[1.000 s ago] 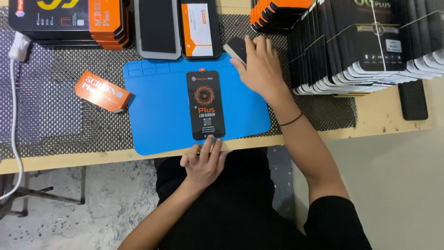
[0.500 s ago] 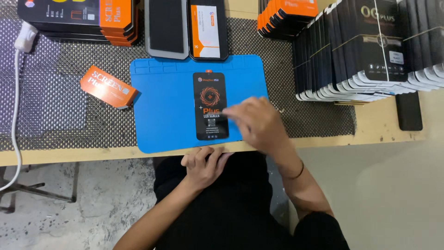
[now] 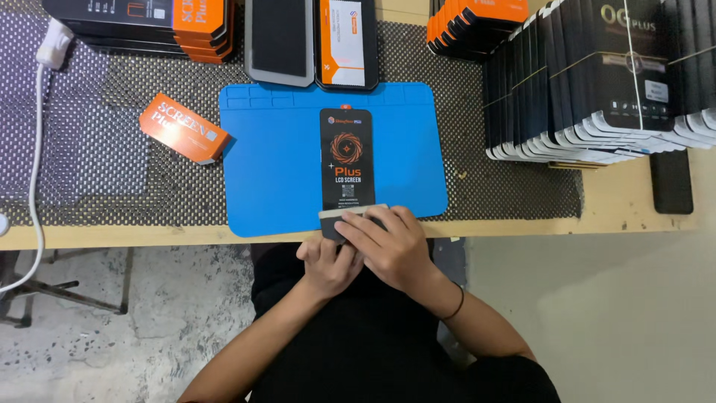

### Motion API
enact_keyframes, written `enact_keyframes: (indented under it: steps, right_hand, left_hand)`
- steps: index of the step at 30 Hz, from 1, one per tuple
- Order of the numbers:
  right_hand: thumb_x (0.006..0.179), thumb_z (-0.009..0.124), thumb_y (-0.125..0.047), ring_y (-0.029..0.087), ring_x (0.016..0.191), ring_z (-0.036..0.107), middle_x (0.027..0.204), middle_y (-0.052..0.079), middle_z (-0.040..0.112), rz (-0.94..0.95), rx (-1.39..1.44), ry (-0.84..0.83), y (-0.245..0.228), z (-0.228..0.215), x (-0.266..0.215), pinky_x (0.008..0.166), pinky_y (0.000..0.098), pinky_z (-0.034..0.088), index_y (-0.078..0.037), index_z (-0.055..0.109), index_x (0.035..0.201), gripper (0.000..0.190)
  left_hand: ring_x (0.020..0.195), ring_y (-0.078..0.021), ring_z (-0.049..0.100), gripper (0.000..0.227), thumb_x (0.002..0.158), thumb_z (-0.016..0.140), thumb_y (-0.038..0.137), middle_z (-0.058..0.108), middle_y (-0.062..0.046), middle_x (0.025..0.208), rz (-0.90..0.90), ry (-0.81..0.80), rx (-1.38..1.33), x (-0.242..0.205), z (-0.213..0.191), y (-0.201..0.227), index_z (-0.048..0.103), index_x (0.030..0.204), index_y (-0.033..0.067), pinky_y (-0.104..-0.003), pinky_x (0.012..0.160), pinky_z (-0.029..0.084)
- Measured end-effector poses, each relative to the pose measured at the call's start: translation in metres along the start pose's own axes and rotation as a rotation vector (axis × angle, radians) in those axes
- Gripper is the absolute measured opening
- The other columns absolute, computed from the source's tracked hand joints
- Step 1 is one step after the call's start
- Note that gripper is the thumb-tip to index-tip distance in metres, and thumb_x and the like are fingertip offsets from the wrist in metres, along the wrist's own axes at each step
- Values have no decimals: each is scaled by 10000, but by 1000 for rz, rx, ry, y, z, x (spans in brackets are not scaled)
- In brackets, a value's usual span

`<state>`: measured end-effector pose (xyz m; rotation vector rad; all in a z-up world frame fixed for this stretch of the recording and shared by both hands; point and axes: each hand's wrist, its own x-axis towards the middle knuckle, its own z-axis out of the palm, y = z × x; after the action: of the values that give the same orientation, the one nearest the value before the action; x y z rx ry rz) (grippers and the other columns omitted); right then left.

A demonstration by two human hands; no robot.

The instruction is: The person repeatedly peels a protective film off a black smartphone screen and uses a small squeegee tool to press the screen into a series of orange-labeled cases.

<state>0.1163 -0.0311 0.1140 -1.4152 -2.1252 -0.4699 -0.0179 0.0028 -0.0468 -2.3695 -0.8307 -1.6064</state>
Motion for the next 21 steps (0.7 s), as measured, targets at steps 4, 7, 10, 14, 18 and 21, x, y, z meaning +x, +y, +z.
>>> enact_keyframes:
  steps: [4,7,10,14,18,21]
  right_hand:
    - [928,544,-30,264,923,680,1065,61,749,8,-32,-28,6,0,14,788,367,516,-125,751,1153,320]
    - [922,566,-34,251,916,680,1028,30,756,20,-51,-41,16,4,22,792,358,517,-143,757,1131,303]
    - [897,608,-53,252,930,682,1010,28,761,19,-48,-64,29,7,34,783,364,513,-135,755,1095,259]
    - [893,602,-17,274,941,687,983,44,773,38,-17,-98,50,17,48,768,370,489,-97,752,1041,225]
    - [888,619,4,228,921,674,1002,4,765,30,-98,-131,77,35,58,757,352,485,-139,740,1069,260]
    - [896,602,41,211,849,696,959,-4,775,48,-132,-130,94,43,71,720,341,501,-157,765,1014,282]
  left_hand:
    - [824,-250,459,134,806,705,312,532,-29,880,-4,-56,-30,10,-2,0,619,749,227,-386,790,290]
    - [901,-257,491,163,878,688,372,583,-48,1003,-20,-78,-40,21,-8,3,681,930,217,-376,827,311]
    - [973,-258,493,301,929,671,423,616,-85,1164,-24,-100,9,38,-15,6,705,1114,189,-374,913,292]
    - [979,-213,479,396,978,638,477,651,-58,1247,-26,-154,96,56,-21,10,712,1243,193,-370,899,229]
    - [967,-220,471,445,941,669,507,654,-48,1255,-31,-153,97,55,-22,10,715,1267,208,-359,801,237]
    - [958,-205,478,452,946,656,520,652,-27,1242,-24,-168,119,56,-24,9,707,1278,218,-350,779,242]
